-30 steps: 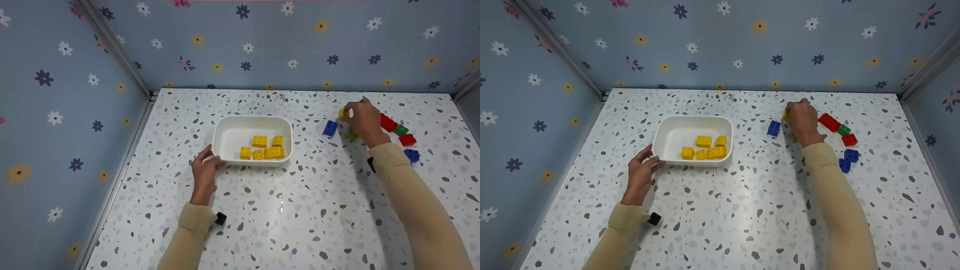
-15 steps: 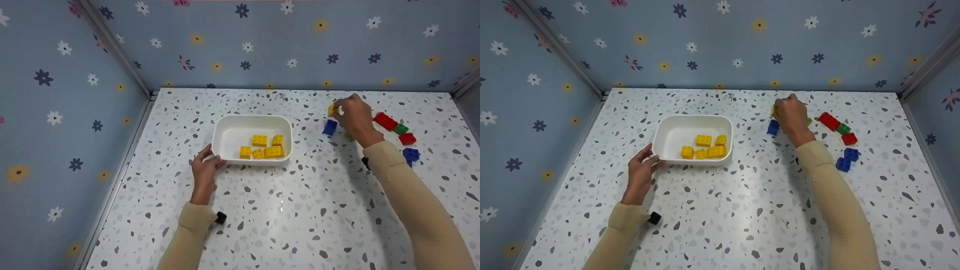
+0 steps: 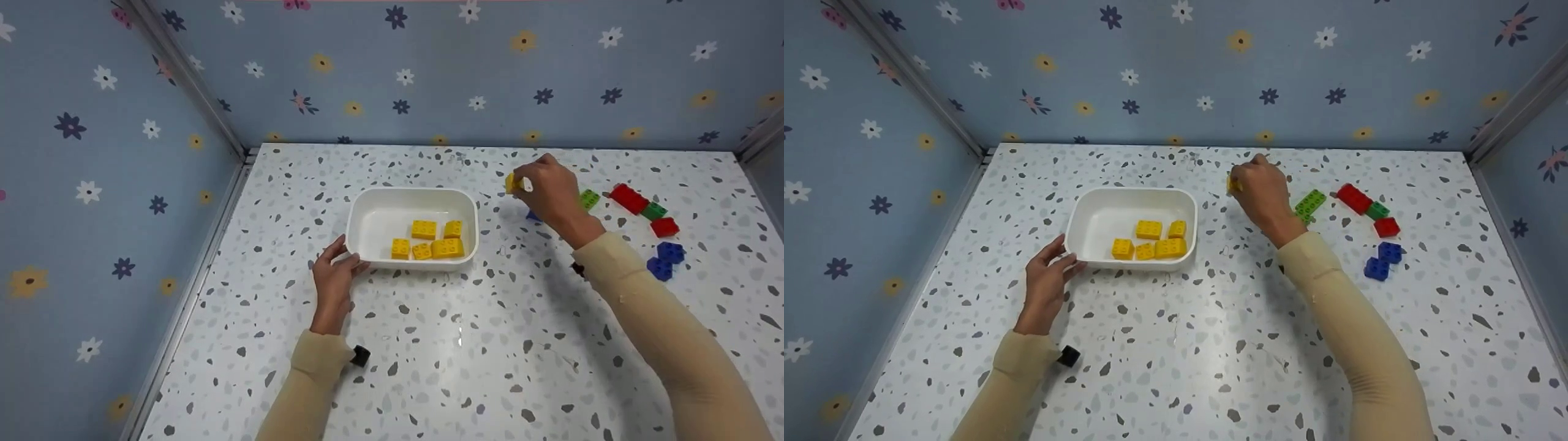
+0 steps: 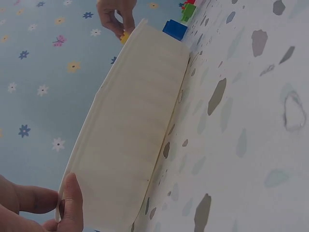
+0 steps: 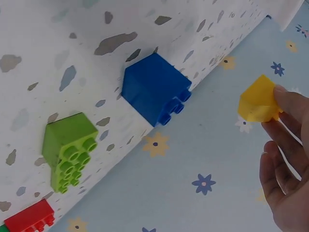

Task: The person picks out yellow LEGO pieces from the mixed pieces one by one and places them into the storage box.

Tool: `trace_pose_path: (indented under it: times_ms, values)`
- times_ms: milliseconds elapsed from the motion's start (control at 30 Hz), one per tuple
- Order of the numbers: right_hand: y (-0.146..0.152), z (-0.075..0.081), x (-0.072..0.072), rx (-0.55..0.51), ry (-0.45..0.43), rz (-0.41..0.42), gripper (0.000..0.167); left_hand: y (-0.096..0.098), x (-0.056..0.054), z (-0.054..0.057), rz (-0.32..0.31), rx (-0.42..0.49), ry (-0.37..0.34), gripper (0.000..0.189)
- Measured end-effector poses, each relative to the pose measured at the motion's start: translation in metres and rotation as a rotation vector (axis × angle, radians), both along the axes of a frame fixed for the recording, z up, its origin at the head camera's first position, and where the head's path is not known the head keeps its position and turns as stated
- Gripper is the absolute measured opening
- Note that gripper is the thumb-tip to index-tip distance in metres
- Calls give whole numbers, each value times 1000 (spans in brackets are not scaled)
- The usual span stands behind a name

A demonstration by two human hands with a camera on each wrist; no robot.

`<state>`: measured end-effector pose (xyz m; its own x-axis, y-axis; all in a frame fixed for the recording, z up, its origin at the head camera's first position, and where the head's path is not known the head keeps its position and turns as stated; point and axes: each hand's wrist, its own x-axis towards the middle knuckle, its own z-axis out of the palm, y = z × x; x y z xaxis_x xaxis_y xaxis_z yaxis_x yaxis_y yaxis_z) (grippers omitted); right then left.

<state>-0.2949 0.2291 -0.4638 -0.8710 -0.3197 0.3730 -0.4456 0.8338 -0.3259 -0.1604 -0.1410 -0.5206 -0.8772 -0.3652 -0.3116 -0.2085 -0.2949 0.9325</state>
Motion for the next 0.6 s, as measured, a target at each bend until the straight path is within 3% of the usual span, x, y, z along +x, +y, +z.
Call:
trace_pose_path:
  times_ms: [400,600]
  values:
    - [-28,3,12,-16,100,132,14,0,0,0,-8,-16,-28,57]
    - [-39,5,18,5,94,172,17,-1,-1,-2,-4,-6,-24,57]
